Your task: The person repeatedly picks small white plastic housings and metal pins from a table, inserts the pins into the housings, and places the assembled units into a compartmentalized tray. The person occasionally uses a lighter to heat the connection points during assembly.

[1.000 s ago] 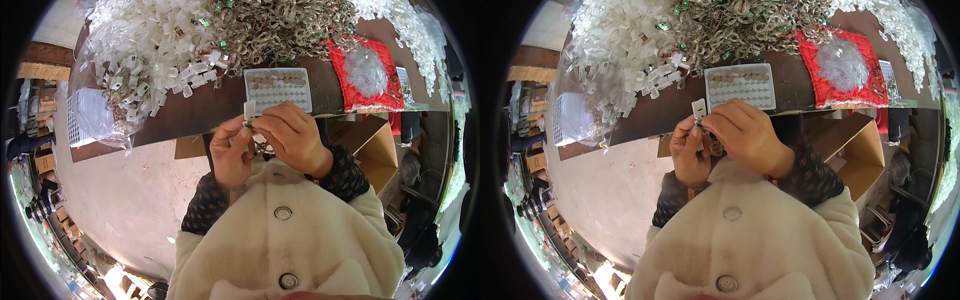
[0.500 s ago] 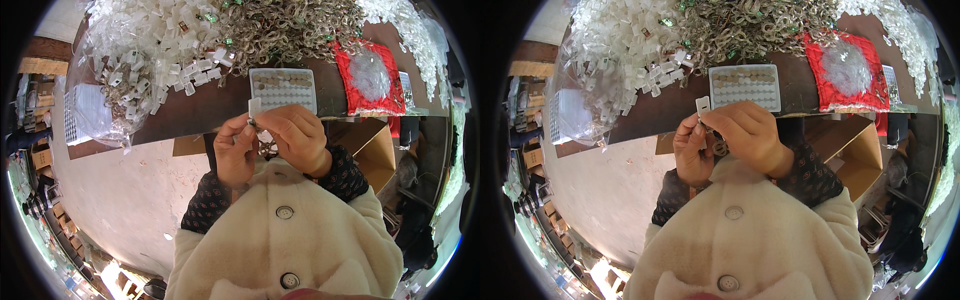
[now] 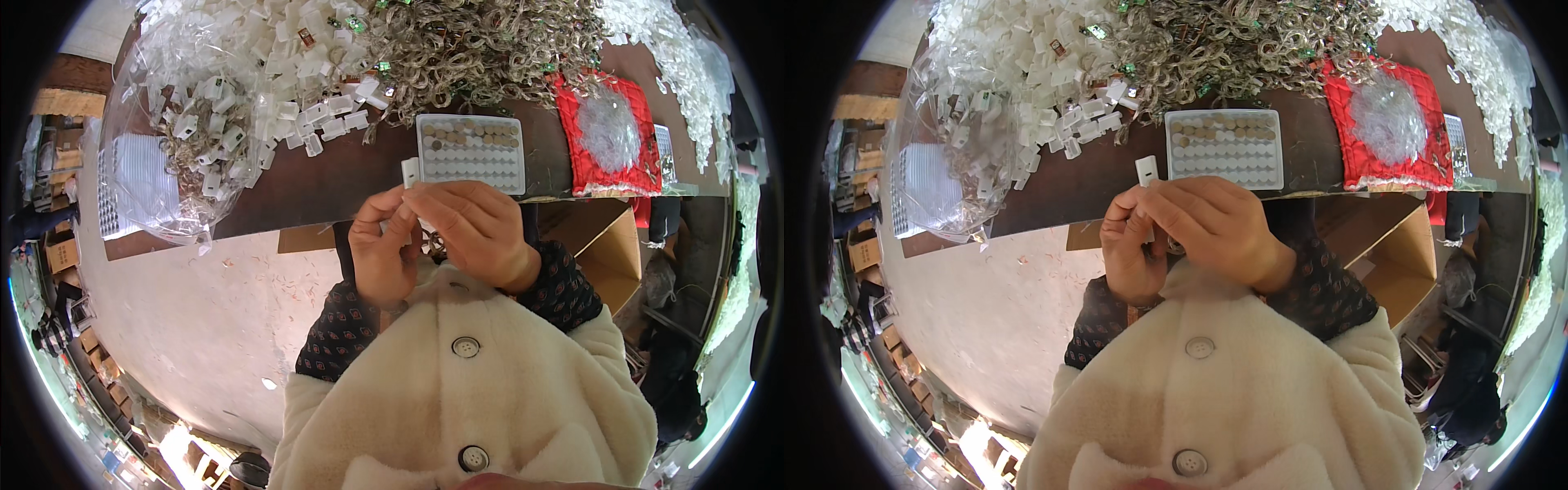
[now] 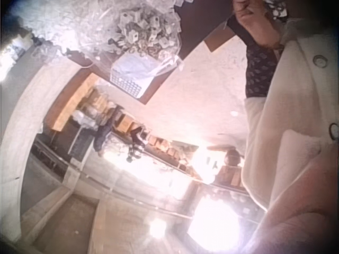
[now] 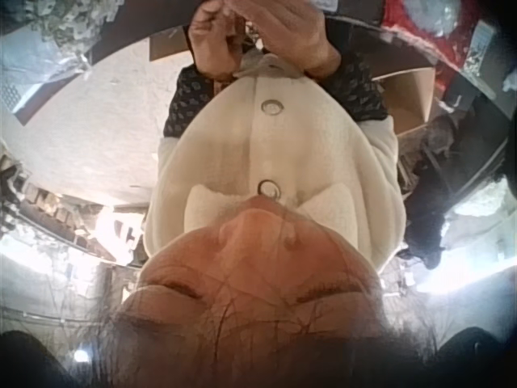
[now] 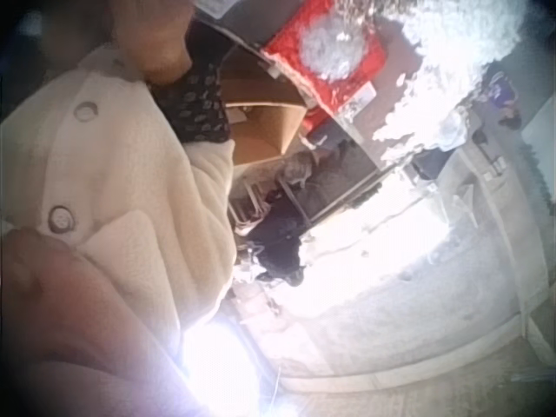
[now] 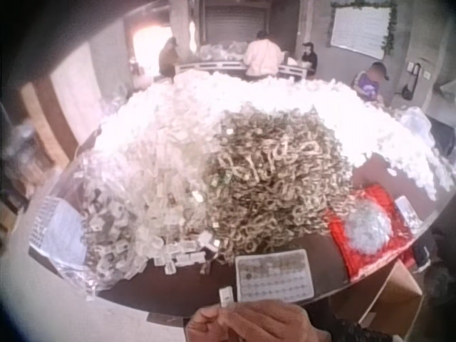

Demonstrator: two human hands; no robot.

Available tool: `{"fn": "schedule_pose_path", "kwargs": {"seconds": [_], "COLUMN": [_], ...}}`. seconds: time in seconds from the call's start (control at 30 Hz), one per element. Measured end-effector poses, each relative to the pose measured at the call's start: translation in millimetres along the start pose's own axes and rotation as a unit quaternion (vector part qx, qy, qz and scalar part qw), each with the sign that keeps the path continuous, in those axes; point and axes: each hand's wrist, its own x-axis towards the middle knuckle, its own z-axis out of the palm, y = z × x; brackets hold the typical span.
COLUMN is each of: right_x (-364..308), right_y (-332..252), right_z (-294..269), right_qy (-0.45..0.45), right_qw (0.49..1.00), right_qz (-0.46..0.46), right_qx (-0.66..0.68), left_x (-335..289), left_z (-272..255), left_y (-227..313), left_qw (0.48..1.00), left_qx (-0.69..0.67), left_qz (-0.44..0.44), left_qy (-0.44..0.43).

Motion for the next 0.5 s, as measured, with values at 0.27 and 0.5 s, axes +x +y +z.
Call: {"fn": "schedule_pose_path", "kwargs": {"seconds": [0.27, 0.5], "right_x": [4, 4], "right_y": [32, 36], "right_z": [2, 7], "right_qy": [-0.01, -0.034], "right_qw": [0.986, 0.982], "right_qz": [0.126, 0.108], "right_qx": [-0.11, -0.151], "left_x": [1, 3], "left_z": [-6, -11], "left_y": [3, 4], "left_qw": [1.0, 0.999], "left_qx": [0.027, 0.036], "left_qz": [0.009, 0.001], "left_qy": [0.007, -0.031]}}
